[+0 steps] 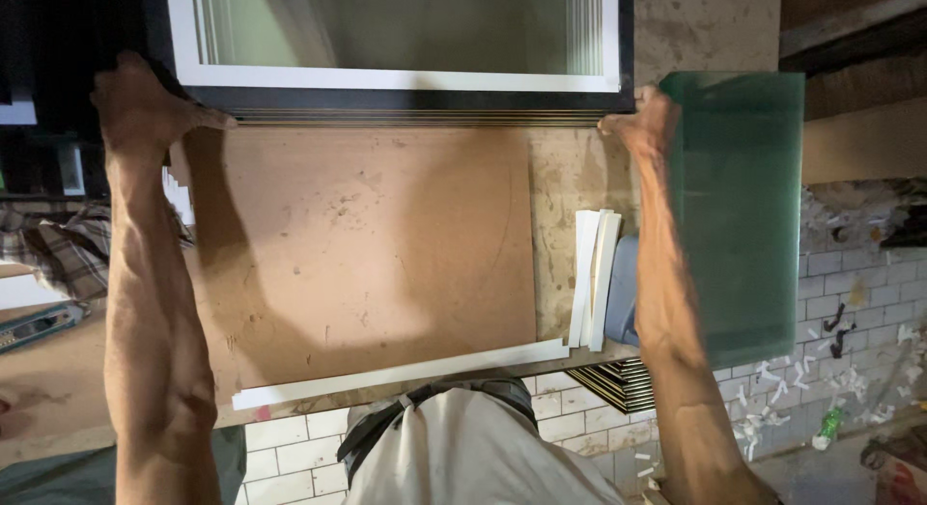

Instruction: The person fits a white mat board into a black picture frame lying on a workbench, aligning its edges inside the frame. They then use a tape dispenser to apply tape along the frame edges to secure the mat, pressing it down by hand, and reposition the frame on the bench.

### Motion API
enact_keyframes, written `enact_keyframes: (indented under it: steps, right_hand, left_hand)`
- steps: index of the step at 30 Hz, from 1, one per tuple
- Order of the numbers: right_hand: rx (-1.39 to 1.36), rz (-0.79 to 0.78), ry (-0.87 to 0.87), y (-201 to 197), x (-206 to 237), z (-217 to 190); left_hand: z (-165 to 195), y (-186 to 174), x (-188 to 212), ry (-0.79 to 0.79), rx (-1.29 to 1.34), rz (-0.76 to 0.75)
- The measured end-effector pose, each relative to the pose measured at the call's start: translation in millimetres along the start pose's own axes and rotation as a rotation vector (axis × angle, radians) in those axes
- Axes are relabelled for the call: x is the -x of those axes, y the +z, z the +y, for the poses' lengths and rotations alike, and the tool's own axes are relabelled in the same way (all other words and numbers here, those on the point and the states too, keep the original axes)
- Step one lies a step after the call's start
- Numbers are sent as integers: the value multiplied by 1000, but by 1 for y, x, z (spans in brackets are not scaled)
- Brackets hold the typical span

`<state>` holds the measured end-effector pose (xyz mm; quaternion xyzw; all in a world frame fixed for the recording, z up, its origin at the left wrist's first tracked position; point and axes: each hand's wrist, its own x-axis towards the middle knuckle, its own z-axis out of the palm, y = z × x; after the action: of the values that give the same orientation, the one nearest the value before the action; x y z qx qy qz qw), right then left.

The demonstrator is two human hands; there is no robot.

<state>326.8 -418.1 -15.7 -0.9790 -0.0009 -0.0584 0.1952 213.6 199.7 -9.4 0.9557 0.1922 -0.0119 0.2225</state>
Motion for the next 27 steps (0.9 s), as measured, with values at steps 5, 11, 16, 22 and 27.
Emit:
enact_keyframes:
  steps: [5, 11, 16, 22, 27]
  right_hand:
    - [111, 80, 53, 4, 4, -1]
    - [93, 55, -126, -10, 0, -10]
    - [-100, -226, 75, -26, -13, -20]
    - [57, -189, 5, -30, 1, -20]
    - [-97, -46, -170, -32, 44, -55]
  left_hand:
    - [5, -4, 1, -5, -26, -22]
    - [11, -16, 2, -51, 74, -86]
    - [15, -24, -8, -33, -48, -166]
    - [15, -25, -7, -76, -58, -153]
    - [3, 5, 76, 128, 88, 434]
